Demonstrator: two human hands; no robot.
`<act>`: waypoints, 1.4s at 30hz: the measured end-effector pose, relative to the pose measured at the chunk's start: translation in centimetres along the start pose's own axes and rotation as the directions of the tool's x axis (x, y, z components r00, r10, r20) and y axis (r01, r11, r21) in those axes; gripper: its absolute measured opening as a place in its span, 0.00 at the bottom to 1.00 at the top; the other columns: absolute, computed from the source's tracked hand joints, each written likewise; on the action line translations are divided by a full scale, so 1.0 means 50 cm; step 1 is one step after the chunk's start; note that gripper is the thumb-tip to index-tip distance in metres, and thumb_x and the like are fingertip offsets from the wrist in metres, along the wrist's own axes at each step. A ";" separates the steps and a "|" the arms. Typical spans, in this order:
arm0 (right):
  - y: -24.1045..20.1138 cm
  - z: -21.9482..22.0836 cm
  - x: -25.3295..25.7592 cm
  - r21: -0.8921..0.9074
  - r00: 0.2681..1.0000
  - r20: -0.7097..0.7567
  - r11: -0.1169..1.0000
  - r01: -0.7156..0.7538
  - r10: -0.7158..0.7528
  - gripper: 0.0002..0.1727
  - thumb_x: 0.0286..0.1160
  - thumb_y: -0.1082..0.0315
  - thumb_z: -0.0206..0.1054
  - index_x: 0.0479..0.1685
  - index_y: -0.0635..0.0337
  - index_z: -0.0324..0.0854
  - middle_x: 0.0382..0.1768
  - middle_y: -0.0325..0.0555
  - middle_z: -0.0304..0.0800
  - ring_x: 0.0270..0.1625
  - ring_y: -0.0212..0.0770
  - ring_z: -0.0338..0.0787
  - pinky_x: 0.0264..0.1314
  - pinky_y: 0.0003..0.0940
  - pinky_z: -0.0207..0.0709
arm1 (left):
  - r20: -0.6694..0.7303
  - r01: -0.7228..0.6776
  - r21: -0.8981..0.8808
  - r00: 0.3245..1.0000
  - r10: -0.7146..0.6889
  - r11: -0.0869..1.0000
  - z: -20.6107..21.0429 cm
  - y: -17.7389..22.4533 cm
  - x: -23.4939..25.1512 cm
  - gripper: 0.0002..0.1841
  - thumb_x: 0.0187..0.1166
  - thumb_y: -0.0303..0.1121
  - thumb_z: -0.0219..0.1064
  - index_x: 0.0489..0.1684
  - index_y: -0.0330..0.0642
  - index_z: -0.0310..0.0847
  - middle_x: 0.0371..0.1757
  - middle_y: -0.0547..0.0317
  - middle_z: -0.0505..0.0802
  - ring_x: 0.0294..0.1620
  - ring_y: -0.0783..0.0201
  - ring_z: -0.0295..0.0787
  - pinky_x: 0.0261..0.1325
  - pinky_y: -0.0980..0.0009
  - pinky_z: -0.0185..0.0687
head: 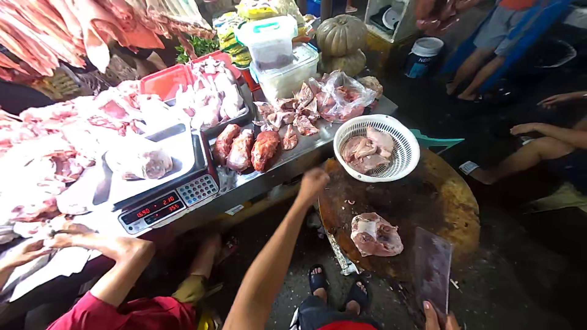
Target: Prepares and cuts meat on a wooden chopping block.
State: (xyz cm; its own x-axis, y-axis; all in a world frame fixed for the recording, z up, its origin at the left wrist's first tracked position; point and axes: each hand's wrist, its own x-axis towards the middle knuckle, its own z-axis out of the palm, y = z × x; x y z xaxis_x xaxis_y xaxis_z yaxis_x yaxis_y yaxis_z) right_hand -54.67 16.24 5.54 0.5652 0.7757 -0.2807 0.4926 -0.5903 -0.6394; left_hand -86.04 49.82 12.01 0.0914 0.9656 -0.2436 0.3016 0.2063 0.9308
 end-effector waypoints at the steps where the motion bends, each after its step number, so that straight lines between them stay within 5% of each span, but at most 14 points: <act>1: 0.002 -0.001 0.010 -0.030 0.999 -0.045 0.999 -0.026 0.025 0.31 0.89 0.51 0.58 0.70 0.76 0.76 0.47 0.71 0.91 0.47 0.61 0.93 0.58 0.62 0.83 | 0.057 0.012 0.028 0.998 -0.013 1.000 0.050 -0.033 -0.035 0.17 0.84 0.35 0.64 0.62 0.32 0.84 0.52 0.44 0.93 0.51 0.56 0.92 0.57 0.55 0.88; 5: 0.052 0.009 0.054 -0.203 0.987 -0.084 0.968 -0.149 0.134 0.31 0.91 0.54 0.57 0.77 0.75 0.70 0.47 0.78 0.89 0.51 0.77 0.91 0.57 0.74 0.80 | 0.085 0.103 0.115 0.990 -0.113 0.988 0.196 -0.120 -0.168 0.18 0.83 0.29 0.62 0.69 0.32 0.81 0.64 0.41 0.90 0.62 0.55 0.90 0.68 0.57 0.85; 8: 0.050 0.007 0.072 -0.239 0.982 -0.033 0.952 -0.190 0.187 0.30 0.91 0.55 0.58 0.79 0.73 0.69 0.45 0.75 0.91 0.51 0.75 0.92 0.57 0.71 0.81 | 0.200 -0.132 0.261 0.977 0.080 0.956 0.235 -0.133 -0.194 0.27 0.76 0.26 0.67 0.78 0.35 0.76 0.81 0.38 0.78 0.80 0.50 0.77 0.81 0.57 0.75; 11: 0.055 -0.007 0.082 -0.190 0.977 0.015 0.960 -0.204 0.211 0.30 0.90 0.56 0.60 0.81 0.70 0.69 0.45 0.74 0.91 0.51 0.73 0.93 0.57 0.70 0.81 | 0.527 -0.424 0.456 0.837 0.146 0.783 0.264 -0.090 -0.162 0.38 0.70 0.29 0.73 0.87 0.55 0.71 0.93 0.42 0.62 0.93 0.39 0.55 0.88 0.40 0.58; 15: 0.067 -0.033 0.128 -0.053 0.903 0.192 0.923 -0.381 0.384 0.27 0.83 0.58 0.68 0.73 0.68 0.76 0.45 0.67 0.90 0.41 0.61 0.92 0.50 0.62 0.85 | 0.703 -0.611 0.542 0.706 0.086 0.577 0.310 -0.071 -0.098 0.28 0.69 0.32 0.74 0.74 0.54 0.83 0.87 0.45 0.73 0.86 0.38 0.67 0.74 0.40 0.77; 20: 0.072 -0.078 0.163 -0.036 0.880 0.309 0.929 -0.369 0.361 0.21 0.80 0.59 0.72 0.60 0.68 0.81 0.32 0.59 0.87 0.23 0.50 0.86 0.33 0.52 0.84 | 0.223 -0.130 0.607 0.975 -0.011 0.784 0.374 -0.068 -0.167 0.27 0.70 0.46 0.74 0.70 0.48 0.85 0.72 0.39 0.84 0.70 0.44 0.83 0.71 0.47 0.81; 26: 0.032 -0.111 0.170 -0.116 0.904 0.393 0.984 -0.132 0.168 0.29 0.87 0.57 0.64 0.83 0.58 0.67 0.49 0.65 0.90 0.42 0.61 0.94 0.49 0.62 0.86 | -0.147 0.104 0.252 0.987 -0.068 0.962 0.394 -0.109 -0.224 0.27 0.82 0.36 0.68 0.78 0.33 0.75 0.68 0.33 0.85 0.64 0.46 0.87 0.70 0.52 0.82; 28: 0.005 -0.108 0.175 -0.125 0.880 0.453 0.987 -0.097 0.143 0.30 0.89 0.56 0.61 0.86 0.57 0.63 0.48 0.64 0.90 0.38 0.58 0.93 0.46 0.58 0.87 | -0.091 0.208 0.292 0.978 -0.189 0.934 0.384 -0.131 -0.197 0.25 0.85 0.40 0.66 0.76 0.33 0.77 0.75 0.31 0.80 0.75 0.42 0.80 0.78 0.50 0.75; 32: -0.020 -0.088 0.194 -0.122 0.815 0.563 0.989 -0.085 0.139 0.33 0.87 0.59 0.63 0.89 0.57 0.59 0.48 0.63 0.88 0.31 0.53 0.91 0.40 0.51 0.87 | 0.072 0.076 0.206 0.993 -0.092 0.976 0.404 -0.137 -0.175 0.21 0.85 0.36 0.63 0.71 0.32 0.81 0.77 0.33 0.79 0.79 0.42 0.75 0.81 0.49 0.70; 34: -0.014 -0.076 0.199 -0.038 0.789 0.597 0.987 -0.155 0.147 0.35 0.85 0.61 0.66 0.88 0.56 0.57 0.39 0.57 0.85 0.21 0.45 0.84 0.27 0.43 0.84 | 0.109 0.105 -0.008 0.989 -0.103 0.994 0.416 -0.132 -0.178 0.21 0.82 0.34 0.64 0.69 0.30 0.77 0.69 0.39 0.84 0.67 0.51 0.83 0.71 0.55 0.80; 36: -0.018 -0.073 0.204 0.019 0.753 0.644 0.981 -0.195 0.137 0.34 0.84 0.62 0.67 0.87 0.55 0.57 0.34 0.54 0.83 0.18 0.42 0.81 0.23 0.40 0.82 | 0.113 0.142 -0.223 0.986 -0.119 0.964 0.433 -0.106 -0.191 0.19 0.80 0.32 0.67 0.64 0.31 0.71 0.48 0.46 0.89 0.41 0.59 0.90 0.44 0.62 0.89; 38: -0.034 -0.070 0.211 0.050 0.717 0.693 0.986 -0.157 0.079 0.32 0.84 0.62 0.67 0.84 0.54 0.62 0.31 0.51 0.82 0.17 0.41 0.81 0.22 0.38 0.81 | 0.012 0.119 -0.122 0.993 -0.118 0.985 0.436 -0.061 -0.215 0.22 0.74 0.34 0.74 0.60 0.32 0.73 0.48 0.46 0.87 0.43 0.58 0.89 0.46 0.61 0.90; 40: -0.058 -0.066 0.220 0.018 0.714 0.700 1.000 -0.019 0.001 0.28 0.83 0.60 0.67 0.81 0.54 0.69 0.38 0.52 0.87 0.26 0.43 0.87 0.32 0.43 0.86 | -0.140 0.088 0.138 0.988 -0.068 0.986 0.432 -0.005 -0.244 0.30 0.67 0.37 0.80 0.67 0.34 0.77 0.60 0.39 0.84 0.59 0.50 0.84 0.62 0.54 0.83; 42: -0.077 -0.063 0.214 -0.070 0.750 0.660 0.992 0.101 -0.029 0.26 0.84 0.59 0.64 0.80 0.54 0.73 0.57 0.57 0.91 0.55 0.53 0.93 0.63 0.56 0.84 | -0.173 0.167 0.301 0.978 -0.118 0.939 0.425 0.010 -0.252 0.45 0.67 0.38 0.80 0.90 0.45 0.63 0.74 0.32 0.78 0.66 0.42 0.84 0.66 0.48 0.85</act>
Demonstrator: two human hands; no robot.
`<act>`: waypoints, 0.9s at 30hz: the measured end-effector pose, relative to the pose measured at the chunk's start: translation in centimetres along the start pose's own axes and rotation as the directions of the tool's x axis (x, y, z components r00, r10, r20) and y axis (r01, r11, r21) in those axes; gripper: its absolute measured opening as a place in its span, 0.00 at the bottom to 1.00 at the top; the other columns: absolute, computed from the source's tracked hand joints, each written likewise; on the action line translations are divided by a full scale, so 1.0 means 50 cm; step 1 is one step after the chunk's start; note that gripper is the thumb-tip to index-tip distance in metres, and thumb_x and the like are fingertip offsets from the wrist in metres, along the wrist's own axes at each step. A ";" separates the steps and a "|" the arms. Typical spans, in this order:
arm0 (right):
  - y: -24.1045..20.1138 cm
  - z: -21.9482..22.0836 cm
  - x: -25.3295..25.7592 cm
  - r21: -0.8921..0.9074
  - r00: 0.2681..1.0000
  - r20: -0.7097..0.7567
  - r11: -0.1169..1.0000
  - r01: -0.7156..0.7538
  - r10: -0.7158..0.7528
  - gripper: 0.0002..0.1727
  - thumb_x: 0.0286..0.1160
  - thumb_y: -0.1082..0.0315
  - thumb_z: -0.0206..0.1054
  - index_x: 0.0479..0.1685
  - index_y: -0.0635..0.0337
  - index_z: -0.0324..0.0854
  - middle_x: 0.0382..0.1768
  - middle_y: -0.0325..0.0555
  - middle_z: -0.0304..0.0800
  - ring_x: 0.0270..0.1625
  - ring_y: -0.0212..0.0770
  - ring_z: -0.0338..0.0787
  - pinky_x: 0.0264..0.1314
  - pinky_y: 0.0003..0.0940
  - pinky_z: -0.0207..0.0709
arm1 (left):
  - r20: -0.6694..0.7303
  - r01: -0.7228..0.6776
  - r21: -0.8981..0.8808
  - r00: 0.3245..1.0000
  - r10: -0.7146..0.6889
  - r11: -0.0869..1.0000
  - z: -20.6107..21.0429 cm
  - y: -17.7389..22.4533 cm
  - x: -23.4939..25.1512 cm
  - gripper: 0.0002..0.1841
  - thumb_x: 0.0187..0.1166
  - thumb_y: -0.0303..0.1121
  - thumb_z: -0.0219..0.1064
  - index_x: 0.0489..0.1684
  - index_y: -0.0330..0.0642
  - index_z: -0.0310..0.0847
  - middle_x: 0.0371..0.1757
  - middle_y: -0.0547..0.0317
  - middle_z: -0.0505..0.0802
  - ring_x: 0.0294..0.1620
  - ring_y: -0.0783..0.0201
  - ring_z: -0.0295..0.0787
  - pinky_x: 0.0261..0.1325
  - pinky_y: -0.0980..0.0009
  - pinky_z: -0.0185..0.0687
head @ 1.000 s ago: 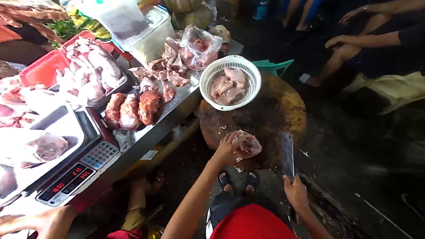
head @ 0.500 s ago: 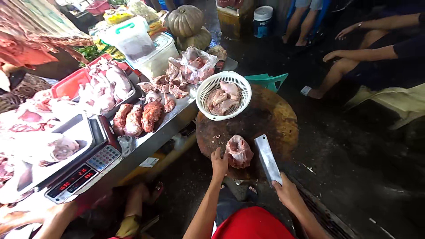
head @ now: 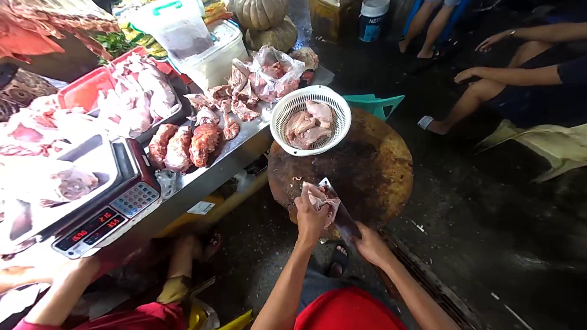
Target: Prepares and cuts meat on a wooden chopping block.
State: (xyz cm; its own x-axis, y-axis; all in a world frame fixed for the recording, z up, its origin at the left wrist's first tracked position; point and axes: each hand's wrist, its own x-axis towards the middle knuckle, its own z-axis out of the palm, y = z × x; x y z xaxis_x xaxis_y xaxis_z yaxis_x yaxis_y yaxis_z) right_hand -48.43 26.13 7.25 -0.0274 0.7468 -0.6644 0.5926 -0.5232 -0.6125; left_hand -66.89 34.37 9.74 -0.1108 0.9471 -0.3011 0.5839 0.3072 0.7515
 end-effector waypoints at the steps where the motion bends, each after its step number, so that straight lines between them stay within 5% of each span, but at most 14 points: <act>1: -0.004 0.006 -0.007 -0.054 0.998 -0.055 0.998 -0.017 0.014 0.25 0.86 0.58 0.62 0.80 0.54 0.73 0.57 0.60 0.91 0.60 0.57 0.92 0.67 0.61 0.81 | 0.031 0.035 0.066 0.999 -0.037 0.997 0.002 -0.011 0.011 0.47 0.70 0.38 0.77 0.94 0.51 0.56 0.78 0.31 0.74 0.64 0.41 0.86 0.64 0.49 0.87; 4: 0.019 0.008 -0.041 -0.207 0.975 -0.192 0.967 -0.152 0.112 0.26 0.91 0.56 0.55 0.84 0.53 0.69 0.50 0.61 0.93 0.55 0.63 0.93 0.59 0.62 0.84 | 0.136 0.081 0.053 0.987 -0.087 0.995 0.008 -0.060 0.053 0.41 0.77 0.40 0.70 0.94 0.52 0.57 0.82 0.27 0.69 0.71 0.40 0.81 0.68 0.51 0.83; 8: 0.071 -0.011 -0.058 -0.186 0.960 -0.186 0.952 -0.242 0.208 0.26 0.92 0.53 0.54 0.82 0.55 0.68 0.51 0.62 0.92 0.57 0.63 0.93 0.60 0.63 0.82 | 0.243 0.095 0.010 0.966 -0.095 0.995 0.006 -0.081 0.095 0.46 0.70 0.50 0.77 0.91 0.50 0.60 0.79 0.31 0.74 0.74 0.42 0.79 0.70 0.49 0.82; 14: 0.097 0.001 -0.135 -0.246 0.931 -0.365 0.964 -0.097 0.001 0.25 0.90 0.45 0.55 0.56 0.60 0.82 0.27 0.57 0.89 0.36 0.62 0.94 0.39 0.61 0.84 | 0.399 0.080 -0.195 0.917 0.005 0.977 0.018 -0.091 0.143 0.43 0.65 0.38 0.83 0.85 0.46 0.67 0.70 0.34 0.83 0.65 0.45 0.86 0.63 0.48 0.88; 18: 0.084 0.016 -0.176 -0.394 0.884 -0.426 0.919 0.011 -0.193 0.24 0.88 0.48 0.56 0.44 0.62 0.84 0.19 0.54 0.85 0.26 0.59 0.92 0.26 0.57 0.82 | 0.524 0.150 -0.367 0.849 0.071 0.918 0.005 -0.080 0.148 0.39 0.70 0.28 0.77 0.84 0.40 0.63 0.60 0.38 0.90 0.48 0.49 0.95 0.45 0.52 0.96; 22: 0.040 0.021 -0.180 -0.516 0.920 -0.375 0.850 -0.104 -0.115 0.20 0.92 0.50 0.54 0.51 0.56 0.84 0.26 0.54 0.90 0.33 0.59 0.95 0.31 0.57 0.85 | 0.510 0.082 -0.246 0.858 0.057 0.966 0.005 -0.087 0.158 0.41 0.68 0.39 0.82 0.85 0.46 0.67 0.66 0.37 0.87 0.60 0.46 0.90 0.54 0.51 0.92; 27: 0.005 0.051 -0.173 -0.467 0.906 -0.422 0.864 -0.190 -0.029 0.20 0.93 0.52 0.53 0.54 0.59 0.83 0.29 0.56 0.91 0.35 0.60 0.95 0.34 0.57 0.86 | 0.496 0.037 -0.123 0.868 0.029 0.992 0.010 -0.059 0.157 0.43 0.69 0.35 0.82 0.89 0.48 0.65 0.73 0.27 0.76 0.55 0.47 0.91 0.52 0.58 0.94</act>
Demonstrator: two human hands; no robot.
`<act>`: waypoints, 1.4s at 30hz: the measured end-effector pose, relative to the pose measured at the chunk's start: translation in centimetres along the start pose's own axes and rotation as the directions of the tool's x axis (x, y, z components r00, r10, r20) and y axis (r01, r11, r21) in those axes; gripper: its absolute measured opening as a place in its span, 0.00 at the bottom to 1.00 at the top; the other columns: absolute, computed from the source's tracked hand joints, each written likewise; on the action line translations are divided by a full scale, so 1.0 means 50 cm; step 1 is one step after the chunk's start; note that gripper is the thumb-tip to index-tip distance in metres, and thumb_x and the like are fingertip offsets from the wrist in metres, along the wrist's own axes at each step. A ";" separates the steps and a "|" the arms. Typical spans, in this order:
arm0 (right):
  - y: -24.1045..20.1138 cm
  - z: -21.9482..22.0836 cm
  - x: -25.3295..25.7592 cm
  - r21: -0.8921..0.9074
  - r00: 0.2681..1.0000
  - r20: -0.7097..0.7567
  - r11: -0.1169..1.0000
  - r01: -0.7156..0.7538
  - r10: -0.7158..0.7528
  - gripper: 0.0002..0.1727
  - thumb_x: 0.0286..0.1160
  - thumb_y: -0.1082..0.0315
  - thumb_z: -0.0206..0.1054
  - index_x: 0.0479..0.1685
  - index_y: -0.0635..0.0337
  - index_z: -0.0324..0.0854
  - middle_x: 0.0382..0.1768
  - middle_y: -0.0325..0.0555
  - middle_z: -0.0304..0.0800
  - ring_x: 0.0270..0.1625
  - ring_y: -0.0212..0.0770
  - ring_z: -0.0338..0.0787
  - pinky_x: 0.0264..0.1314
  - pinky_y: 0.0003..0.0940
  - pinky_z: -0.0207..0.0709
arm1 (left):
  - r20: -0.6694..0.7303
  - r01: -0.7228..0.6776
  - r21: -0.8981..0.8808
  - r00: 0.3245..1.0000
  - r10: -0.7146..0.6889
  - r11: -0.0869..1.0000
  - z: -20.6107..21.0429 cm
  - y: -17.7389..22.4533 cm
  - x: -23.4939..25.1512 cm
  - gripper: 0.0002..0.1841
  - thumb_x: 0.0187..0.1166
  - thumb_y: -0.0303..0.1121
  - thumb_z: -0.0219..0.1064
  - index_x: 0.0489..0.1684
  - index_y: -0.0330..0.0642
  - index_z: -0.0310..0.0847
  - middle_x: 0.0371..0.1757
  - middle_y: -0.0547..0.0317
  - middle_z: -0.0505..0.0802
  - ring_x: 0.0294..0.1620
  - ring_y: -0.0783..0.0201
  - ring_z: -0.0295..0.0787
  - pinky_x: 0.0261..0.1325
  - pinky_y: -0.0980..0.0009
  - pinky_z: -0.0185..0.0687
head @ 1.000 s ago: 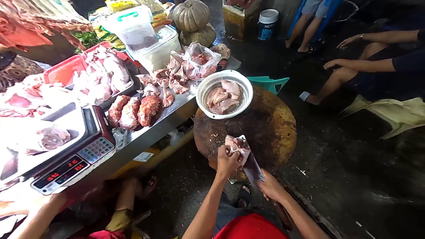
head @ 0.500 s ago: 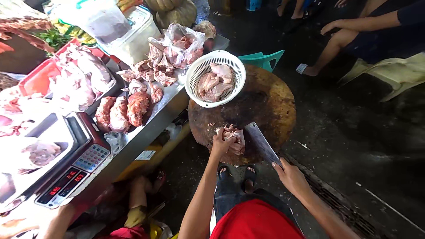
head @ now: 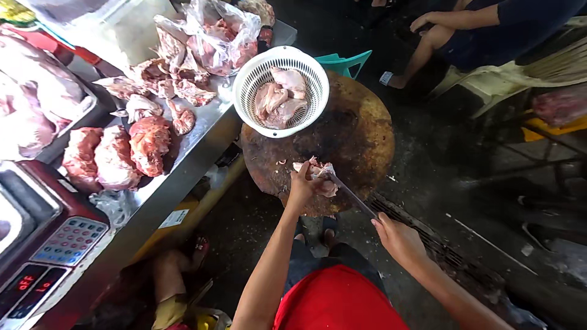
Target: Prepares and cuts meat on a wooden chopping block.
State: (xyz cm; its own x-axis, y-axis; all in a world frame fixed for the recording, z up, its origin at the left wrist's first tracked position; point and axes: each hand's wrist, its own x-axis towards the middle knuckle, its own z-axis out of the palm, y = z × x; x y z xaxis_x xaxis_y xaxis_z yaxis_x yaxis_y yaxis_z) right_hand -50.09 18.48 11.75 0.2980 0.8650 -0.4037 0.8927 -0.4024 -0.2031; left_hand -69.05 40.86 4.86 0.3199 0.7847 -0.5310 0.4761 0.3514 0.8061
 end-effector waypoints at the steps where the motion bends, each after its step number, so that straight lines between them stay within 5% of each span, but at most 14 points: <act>1: -0.011 0.005 0.005 0.039 0.999 0.025 0.999 -0.021 0.020 0.21 0.93 0.51 0.52 0.55 0.60 0.82 0.29 0.56 0.91 0.36 0.61 0.95 0.35 0.58 0.86 | 0.012 -0.003 0.016 1.000 0.003 1.000 0.000 0.004 0.003 0.43 0.69 0.33 0.81 0.89 0.48 0.64 0.73 0.27 0.75 0.55 0.47 0.90 0.53 0.58 0.93; 6: -0.012 0.038 -0.029 0.143 0.972 0.204 0.979 -0.148 0.117 0.25 0.92 0.48 0.53 0.62 0.63 0.80 0.32 0.59 0.91 0.41 0.63 0.95 0.44 0.61 0.85 | 0.048 0.005 -0.039 0.999 -0.003 0.999 -0.018 -0.008 0.023 0.36 0.68 0.31 0.81 0.81 0.48 0.73 0.61 0.35 0.87 0.42 0.48 0.95 0.42 0.54 0.96; 12: -0.061 0.078 -0.062 0.267 0.969 0.138 0.935 -0.236 0.205 0.25 0.92 0.47 0.53 0.55 0.62 0.81 0.27 0.57 0.88 0.35 0.60 0.93 0.38 0.59 0.84 | 0.047 0.018 0.002 0.999 -0.018 1.000 -0.020 -0.009 0.018 0.35 0.68 0.34 0.81 0.80 0.46 0.74 0.67 0.31 0.82 0.53 0.46 0.92 0.50 0.53 0.94; 17: -0.148 0.120 -0.058 0.419 0.917 0.175 0.816 -0.398 0.358 0.27 0.93 0.47 0.51 0.67 0.63 0.76 0.32 0.58 0.91 0.41 0.61 0.94 0.45 0.60 0.85 | -0.022 0.025 -0.039 0.999 -0.026 0.999 0.002 -0.013 0.015 0.37 0.69 0.41 0.83 0.79 0.43 0.72 0.65 0.32 0.84 0.44 0.47 0.96 0.44 0.53 0.98; 20: -0.185 0.143 -0.063 0.597 0.891 0.164 0.676 -0.432 0.424 0.26 0.92 0.49 0.55 0.70 0.64 0.74 0.36 0.58 0.91 0.42 0.58 0.94 0.49 0.59 0.85 | -0.096 0.042 -0.037 0.994 -0.046 0.998 0.027 -0.009 0.003 0.39 0.68 0.44 0.84 0.80 0.44 0.72 0.68 0.30 0.80 0.55 0.44 0.92 0.51 0.51 0.96; 25: -0.199 0.129 -0.036 0.761 0.847 0.316 0.419 -0.495 0.427 0.25 0.92 0.52 0.57 0.74 0.60 0.67 0.25 0.48 0.81 0.18 0.42 0.84 0.25 0.42 0.85 | -0.107 0.032 0.099 0.994 -0.021 0.995 0.039 -0.001 -0.006 0.37 0.69 0.44 0.82 0.81 0.48 0.73 0.72 0.28 0.76 0.58 0.44 0.89 0.55 0.52 0.93; 28: -0.188 0.088 -0.005 0.806 0.836 0.399 0.291 -0.515 0.377 0.23 0.92 0.53 0.59 0.72 0.60 0.67 0.21 0.46 0.76 0.13 0.40 0.79 0.17 0.37 0.81 | -0.044 0.015 0.195 0.999 -0.007 0.981 0.025 0.008 -0.002 0.36 0.70 0.42 0.80 0.82 0.49 0.73 0.75 0.26 0.73 0.61 0.42 0.87 0.59 0.51 0.90; 32: -0.160 0.087 0.050 0.785 0.882 0.328 0.423 -0.454 0.338 0.26 0.90 0.53 0.61 0.75 0.61 0.67 0.26 0.46 0.78 0.15 0.38 0.79 0.20 0.36 0.81 | 0.038 -0.029 0.192 0.999 0.022 0.981 0.003 -0.005 0.014 0.35 0.73 0.42 0.78 0.84 0.51 0.72 0.76 0.28 0.73 0.57 0.45 0.91 0.54 0.54 0.94; 35: -0.145 0.108 0.040 0.646 0.939 0.170 0.685 -0.336 0.300 0.28 0.89 0.53 0.60 0.79 0.63 0.70 0.45 0.57 0.91 0.38 0.49 0.92 0.47 0.50 0.87 | 0.029 -0.042 0.108 0.999 0.039 0.993 -0.006 -0.016 0.030 0.36 0.75 0.45 0.77 0.85 0.48 0.71 0.75 0.29 0.75 0.59 0.44 0.90 0.55 0.51 0.94; 37: -0.138 0.106 0.015 0.574 0.949 0.141 0.758 -0.311 0.282 0.28 0.89 0.54 0.61 0.78 0.65 0.72 0.50 0.62 0.92 0.53 0.57 0.94 0.62 0.58 0.83 | 0.025 -0.044 0.097 0.999 0.041 0.994 -0.014 -0.014 0.033 0.35 0.77 0.47 0.76 0.85 0.48 0.71 0.75 0.29 0.76 0.61 0.42 0.88 0.56 0.50 0.92; 40: -0.145 0.065 -0.001 0.528 0.928 0.225 0.763 -0.373 0.298 0.26 0.90 0.54 0.59 0.76 0.64 0.71 0.44 0.59 0.90 0.41 0.53 0.92 0.48 0.54 0.85 | 0.064 -0.098 0.205 0.994 0.087 0.974 -0.025 -0.012 0.000 0.34 0.78 0.44 0.75 0.86 0.56 0.70 0.81 0.28 0.71 0.67 0.35 0.83 0.60 0.38 0.85; 42: -0.157 0.052 0.006 0.476 0.917 0.252 0.785 -0.396 0.310 0.26 0.91 0.54 0.57 0.78 0.63 0.70 0.46 0.59 0.91 0.46 0.55 0.93 0.53 0.56 0.85 | 0.103 -0.134 0.272 0.989 0.109 0.953 -0.028 -0.016 -0.031 0.36 0.77 0.43 0.74 0.89 0.64 0.65 0.85 0.28 0.65 0.67 0.31 0.81 0.57 0.33 0.83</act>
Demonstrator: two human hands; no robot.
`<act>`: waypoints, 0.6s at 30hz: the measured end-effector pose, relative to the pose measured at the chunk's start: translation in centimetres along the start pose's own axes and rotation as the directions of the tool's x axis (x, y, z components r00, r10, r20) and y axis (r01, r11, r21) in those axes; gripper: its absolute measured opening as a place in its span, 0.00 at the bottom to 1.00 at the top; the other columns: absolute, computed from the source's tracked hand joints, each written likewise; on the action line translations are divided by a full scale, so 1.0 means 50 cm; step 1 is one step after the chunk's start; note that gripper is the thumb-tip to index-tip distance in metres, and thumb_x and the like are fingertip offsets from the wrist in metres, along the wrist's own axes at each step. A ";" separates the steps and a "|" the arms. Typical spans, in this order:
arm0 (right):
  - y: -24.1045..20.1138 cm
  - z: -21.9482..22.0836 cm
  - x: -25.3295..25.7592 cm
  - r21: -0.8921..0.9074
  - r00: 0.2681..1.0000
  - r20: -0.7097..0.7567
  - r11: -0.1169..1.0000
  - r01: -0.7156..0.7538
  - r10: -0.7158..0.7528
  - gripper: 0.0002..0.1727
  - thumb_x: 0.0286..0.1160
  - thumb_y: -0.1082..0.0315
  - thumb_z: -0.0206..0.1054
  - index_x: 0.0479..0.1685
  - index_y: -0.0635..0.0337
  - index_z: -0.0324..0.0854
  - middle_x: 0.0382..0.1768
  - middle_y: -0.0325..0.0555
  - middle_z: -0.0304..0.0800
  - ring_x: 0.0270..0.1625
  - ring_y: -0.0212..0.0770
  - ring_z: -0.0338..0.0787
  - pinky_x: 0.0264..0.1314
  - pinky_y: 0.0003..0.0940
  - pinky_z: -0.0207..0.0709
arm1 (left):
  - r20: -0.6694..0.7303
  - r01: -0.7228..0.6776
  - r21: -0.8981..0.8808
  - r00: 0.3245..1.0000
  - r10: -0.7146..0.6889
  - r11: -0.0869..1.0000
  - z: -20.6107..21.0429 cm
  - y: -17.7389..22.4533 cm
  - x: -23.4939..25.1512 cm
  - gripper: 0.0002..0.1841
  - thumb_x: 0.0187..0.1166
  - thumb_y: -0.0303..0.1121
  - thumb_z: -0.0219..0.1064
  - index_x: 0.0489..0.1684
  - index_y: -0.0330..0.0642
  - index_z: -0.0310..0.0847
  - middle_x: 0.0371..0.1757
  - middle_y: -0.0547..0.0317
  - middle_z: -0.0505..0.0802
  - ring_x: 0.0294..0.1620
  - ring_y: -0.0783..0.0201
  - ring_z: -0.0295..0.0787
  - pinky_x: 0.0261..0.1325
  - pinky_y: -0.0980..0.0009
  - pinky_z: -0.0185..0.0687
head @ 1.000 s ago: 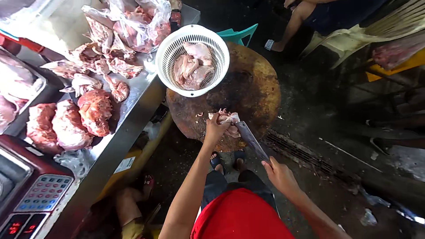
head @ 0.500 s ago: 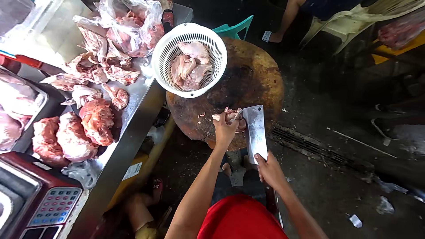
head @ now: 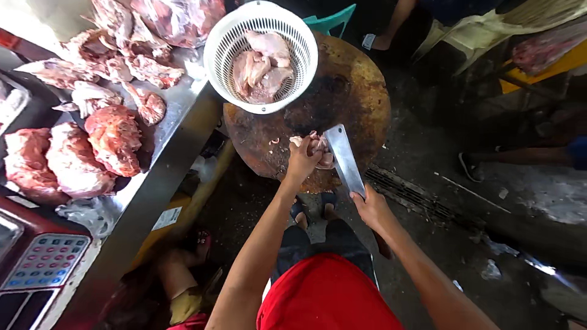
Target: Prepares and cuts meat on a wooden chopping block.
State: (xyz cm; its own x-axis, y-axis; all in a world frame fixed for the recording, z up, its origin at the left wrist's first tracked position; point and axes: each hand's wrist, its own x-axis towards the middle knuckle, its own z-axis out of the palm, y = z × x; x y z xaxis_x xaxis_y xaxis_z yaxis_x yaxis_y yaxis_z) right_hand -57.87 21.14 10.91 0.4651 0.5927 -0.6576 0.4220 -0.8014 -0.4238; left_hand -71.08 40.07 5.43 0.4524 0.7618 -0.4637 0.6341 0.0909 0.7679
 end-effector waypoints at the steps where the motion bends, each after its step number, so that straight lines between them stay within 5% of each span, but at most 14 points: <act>1: -0.006 0.005 0.003 -0.053 1.000 -0.008 0.999 0.004 -0.004 0.27 0.92 0.54 0.55 0.79 0.63 0.69 0.47 0.60 0.91 0.50 0.58 0.93 0.57 0.58 0.84 | 0.007 -0.009 0.030 1.000 0.009 1.000 -0.003 0.003 -0.002 0.37 0.78 0.43 0.74 0.90 0.65 0.63 0.85 0.28 0.65 0.66 0.31 0.82 0.56 0.33 0.84; 6: 0.070 0.013 -0.042 -0.349 0.990 0.012 0.927 0.138 -0.143 0.24 0.93 0.56 0.52 0.76 0.65 0.72 0.38 0.64 0.92 0.45 0.66 0.94 0.49 0.64 0.85 | 0.073 -0.019 0.011 0.997 0.018 1.000 -0.031 -0.012 0.069 0.41 0.76 0.42 0.75 0.91 0.50 0.60 0.79 0.24 0.72 0.70 0.33 0.81 0.67 0.38 0.81; 9: 0.167 -0.028 -0.075 -0.326 0.963 -0.066 0.918 0.228 -0.262 0.22 0.89 0.55 0.57 0.59 0.67 0.82 0.27 0.60 0.89 0.32 0.63 0.93 0.36 0.64 0.84 | 0.129 0.030 -0.003 0.991 -0.029 1.000 -0.044 0.002 0.052 0.48 0.69 0.38 0.80 0.93 0.55 0.56 0.80 0.26 0.72 0.60 0.36 0.87 0.54 0.42 0.89; 11: 0.224 -0.030 -0.067 -0.305 0.922 -0.210 0.917 0.256 -0.326 0.24 0.85 0.52 0.57 0.51 0.68 0.84 0.19 0.56 0.85 0.23 0.59 0.89 0.26 0.60 0.82 | 0.131 0.146 0.020 0.980 -0.148 0.989 -0.043 0.033 0.045 0.50 0.70 0.49 0.79 0.95 0.58 0.51 0.84 0.25 0.66 0.55 0.37 0.89 0.48 0.43 0.90; 14: 0.275 -0.031 -0.012 -0.248 0.954 -0.228 0.959 0.139 -0.197 0.27 0.87 0.55 0.59 0.67 0.73 0.78 0.29 0.65 0.90 0.34 0.66 0.93 0.40 0.67 0.84 | -0.011 0.263 0.122 0.965 -0.264 0.957 -0.007 0.089 0.035 0.53 0.66 0.68 0.73 0.91 0.49 0.57 0.86 0.25 0.65 0.60 0.31 0.87 0.59 0.35 0.85; 16: 0.279 -0.053 0.015 -0.191 0.992 -0.112 0.981 0.033 -0.055 0.29 0.88 0.56 0.61 0.80 0.68 0.71 0.47 0.69 0.92 0.52 0.68 0.93 0.59 0.69 0.81 | -0.095 0.256 0.225 0.966 -0.241 0.940 0.027 0.101 0.037 0.46 0.72 0.65 0.68 0.86 0.45 0.64 0.84 0.25 0.67 0.63 0.30 0.86 0.61 0.34 0.83; 18: 0.267 -0.089 0.025 -0.121 0.993 -0.090 0.990 0.068 -0.079 0.27 0.87 0.56 0.63 0.76 0.66 0.75 0.47 0.66 0.92 0.49 0.63 0.94 0.58 0.66 0.83 | -0.117 0.204 0.324 0.978 -0.174 0.924 0.036 0.110 0.035 0.38 0.81 0.59 0.60 0.86 0.44 0.63 0.82 0.25 0.68 0.68 0.28 0.82 0.62 0.35 0.83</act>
State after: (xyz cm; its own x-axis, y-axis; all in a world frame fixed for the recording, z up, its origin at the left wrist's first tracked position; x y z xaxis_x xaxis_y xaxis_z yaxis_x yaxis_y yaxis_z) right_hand -48.21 11.54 7.19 0.4984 0.6589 -0.5634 0.5434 -0.7438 -0.3891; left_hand -65.70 40.74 8.05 0.2581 0.8043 -0.5352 0.8811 0.0312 0.4719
